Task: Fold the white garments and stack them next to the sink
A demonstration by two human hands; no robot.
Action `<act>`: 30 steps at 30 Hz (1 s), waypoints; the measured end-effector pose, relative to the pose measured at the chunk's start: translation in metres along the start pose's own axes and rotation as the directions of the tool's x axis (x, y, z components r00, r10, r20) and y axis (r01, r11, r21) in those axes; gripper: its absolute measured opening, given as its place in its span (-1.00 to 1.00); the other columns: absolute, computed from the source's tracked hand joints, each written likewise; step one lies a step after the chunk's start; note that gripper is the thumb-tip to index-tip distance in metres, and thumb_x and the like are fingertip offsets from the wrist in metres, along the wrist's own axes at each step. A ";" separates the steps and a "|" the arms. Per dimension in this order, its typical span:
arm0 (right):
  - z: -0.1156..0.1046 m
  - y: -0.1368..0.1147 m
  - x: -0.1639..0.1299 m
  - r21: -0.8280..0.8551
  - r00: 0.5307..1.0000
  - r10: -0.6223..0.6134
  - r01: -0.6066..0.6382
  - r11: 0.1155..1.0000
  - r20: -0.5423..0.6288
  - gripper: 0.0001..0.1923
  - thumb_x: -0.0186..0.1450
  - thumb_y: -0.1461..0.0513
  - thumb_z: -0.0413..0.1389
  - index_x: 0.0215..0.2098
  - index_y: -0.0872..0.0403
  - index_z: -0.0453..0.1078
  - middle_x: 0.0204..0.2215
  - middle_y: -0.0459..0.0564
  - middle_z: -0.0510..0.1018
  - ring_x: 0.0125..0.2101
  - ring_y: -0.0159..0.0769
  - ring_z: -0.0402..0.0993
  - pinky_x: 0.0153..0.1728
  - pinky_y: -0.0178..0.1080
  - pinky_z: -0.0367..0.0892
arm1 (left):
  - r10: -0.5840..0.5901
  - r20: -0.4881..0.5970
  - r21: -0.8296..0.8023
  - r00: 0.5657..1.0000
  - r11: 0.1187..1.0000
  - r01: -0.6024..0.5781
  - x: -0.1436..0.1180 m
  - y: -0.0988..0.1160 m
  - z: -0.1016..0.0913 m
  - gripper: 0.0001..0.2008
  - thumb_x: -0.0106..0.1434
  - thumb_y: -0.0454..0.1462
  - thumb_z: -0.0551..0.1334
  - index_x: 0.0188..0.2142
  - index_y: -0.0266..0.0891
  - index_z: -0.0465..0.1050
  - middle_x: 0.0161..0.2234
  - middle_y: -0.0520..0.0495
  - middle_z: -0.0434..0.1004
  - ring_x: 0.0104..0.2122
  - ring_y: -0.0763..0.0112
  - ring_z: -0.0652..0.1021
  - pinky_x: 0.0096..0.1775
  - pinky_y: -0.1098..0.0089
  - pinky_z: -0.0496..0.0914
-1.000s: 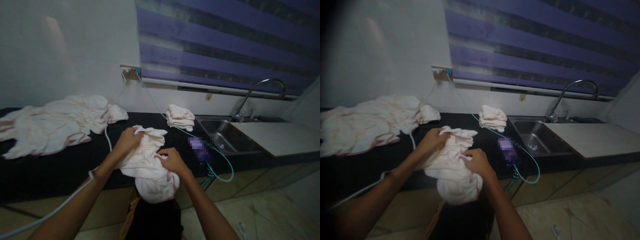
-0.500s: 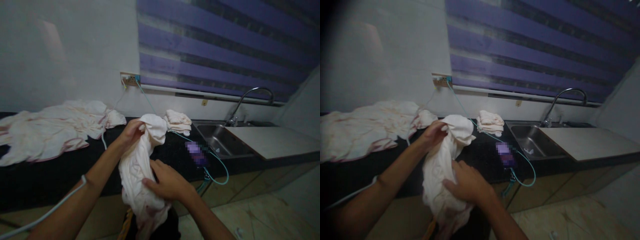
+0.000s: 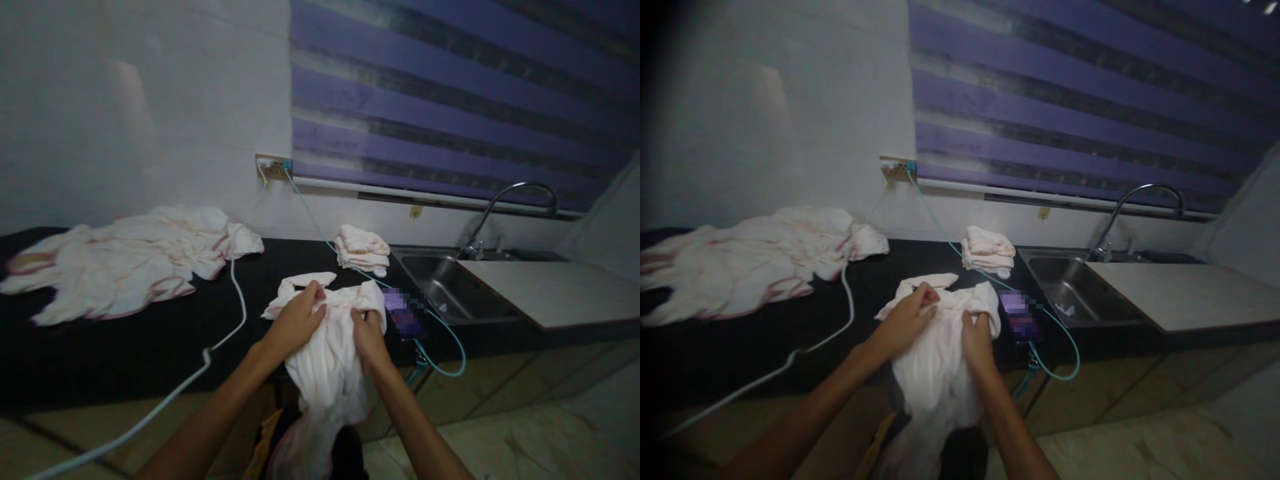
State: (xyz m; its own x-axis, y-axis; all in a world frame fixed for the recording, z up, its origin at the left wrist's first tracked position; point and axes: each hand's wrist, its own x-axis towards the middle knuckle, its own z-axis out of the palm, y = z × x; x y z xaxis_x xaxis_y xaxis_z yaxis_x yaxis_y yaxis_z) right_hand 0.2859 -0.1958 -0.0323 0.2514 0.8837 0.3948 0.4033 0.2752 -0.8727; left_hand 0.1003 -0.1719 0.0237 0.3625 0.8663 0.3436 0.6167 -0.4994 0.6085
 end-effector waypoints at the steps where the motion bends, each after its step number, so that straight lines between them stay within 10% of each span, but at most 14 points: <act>1: -0.006 0.000 -0.002 -0.030 1.000 0.013 -0.014 0.999 -0.021 -0.61 0.39 0.09 -0.03 0.04 0.08 0.45 -0.11 0.20 0.63 -0.01 0.03 0.56 0.04 0.00 0.44 | -0.035 -0.039 0.061 0.999 0.997 0.037 -0.008 -0.010 0.009 -0.61 0.39 -0.13 0.07 0.09 -0.31 0.38 0.05 -0.34 0.55 0.07 0.04 0.56 0.17 0.01 0.43; 4: -0.024 -0.009 -0.007 -0.118 0.992 0.067 -0.080 0.990 -0.111 -0.66 0.36 0.07 0.03 -0.01 0.07 0.43 -0.07 0.23 0.54 -0.07 0.05 0.53 0.05 0.04 0.42 | -0.064 -0.063 0.203 0.996 0.976 0.075 -0.032 -0.030 0.031 -0.43 0.38 0.00 0.15 0.19 -0.37 0.42 0.26 -0.51 0.37 0.34 -0.28 0.31 0.34 -0.28 0.17; 8: -0.033 -0.033 -0.006 -0.341 0.969 -0.163 0.092 0.936 -0.186 -0.62 0.40 0.10 0.04 0.11 0.09 0.40 0.09 0.28 0.37 0.01 0.02 0.47 0.11 0.04 0.38 | -0.087 -0.037 0.396 0.996 0.914 0.094 -0.054 -0.031 0.042 -0.27 0.24 0.24 0.26 0.25 -0.09 0.48 0.40 -0.40 0.21 0.44 -0.47 0.09 0.34 -0.40 0.09; 14: 0.004 -0.025 -0.010 -0.437 0.899 -0.285 0.414 0.798 0.332 -0.64 0.42 0.13 0.13 0.12 0.09 0.47 0.06 0.22 0.49 0.14 0.03 0.38 0.20 0.04 0.29 | -0.009 -0.225 0.257 0.974 0.964 0.068 -0.069 -0.028 0.018 -0.40 0.46 0.06 0.07 0.26 -0.35 0.33 0.26 -0.36 0.38 0.32 -0.02 0.35 0.34 -0.04 0.28; 17: 0.018 -0.011 -0.015 -0.497 0.903 -0.242 0.401 0.769 0.355 -0.67 0.44 0.14 0.13 0.10 0.08 0.49 0.08 0.22 0.52 0.16 0.07 0.35 0.21 0.08 0.24 | -0.072 -0.363 0.321 0.929 0.926 0.198 -0.087 -0.015 0.002 -0.63 0.47 -0.09 0.08 0.03 -0.34 0.42 0.03 -0.30 0.50 0.11 0.04 0.47 0.15 0.02 0.41; 20: 0.019 -0.004 -0.014 -0.481 0.928 -0.221 0.348 0.804 0.301 -0.75 0.46 0.16 0.07 -0.03 0.07 0.52 -0.04 0.19 0.57 0.05 0.03 0.41 0.12 0.01 0.26 | -0.202 -0.221 0.443 0.954 0.851 0.283 -0.104 0.002 -0.001 -0.70 0.46 -0.09 0.09 -0.23 -0.23 0.47 -0.18 -0.19 0.54 -0.04 0.02 0.52 -0.03 0.02 0.43; 23: 0.013 -0.004 -0.014 -0.371 0.942 -0.236 0.313 0.875 0.238 -0.73 0.50 0.13 0.00 -0.18 0.06 0.49 -0.20 0.10 0.60 -0.09 -0.05 0.47 0.03 -0.07 0.28 | -0.263 -0.149 0.466 0.953 0.832 0.302 -0.107 0.006 0.004 -0.63 0.45 -0.03 0.11 -0.08 -0.24 0.54 0.01 -0.25 0.55 0.10 -0.08 0.48 0.04 -0.05 0.41; 28: 0.002 -0.011 -0.022 -0.213 0.949 -0.232 0.277 0.937 0.213 -0.63 0.53 0.04 -0.08 -0.29 0.02 0.42 -0.35 -0.02 0.56 -0.26 -0.17 0.47 -0.18 -0.20 0.27 | -0.253 -0.096 -0.035 0.963 0.968 0.250 -0.081 -0.011 0.013 -0.34 0.42 0.04 0.15 0.43 -0.05 0.18 0.42 -0.18 0.23 0.35 -0.11 0.32 0.31 -0.11 0.24; 30: 0.001 -0.013 -0.025 -0.204 0.925 -0.281 0.336 0.919 0.257 -0.68 0.51 0.05 -0.05 -0.27 0.02 0.41 -0.32 -0.02 0.56 -0.24 -0.17 0.46 -0.15 -0.19 0.26 | -0.270 -0.085 -0.411 0.959 0.886 0.213 -0.066 -0.016 0.013 -0.22 0.37 0.02 0.21 0.49 -0.06 0.02 0.41 -0.19 0.26 0.34 0.02 0.37 0.33 0.02 0.28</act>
State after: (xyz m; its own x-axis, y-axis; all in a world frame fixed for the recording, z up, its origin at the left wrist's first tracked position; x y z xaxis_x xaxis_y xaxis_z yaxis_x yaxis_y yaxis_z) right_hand 0.2738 -0.2216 -0.0310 -0.1071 0.8372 0.5363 0.6349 0.4726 -0.6111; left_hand 0.0760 -0.2217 -0.0180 0.1219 0.9664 0.2262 0.3364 -0.2547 0.9066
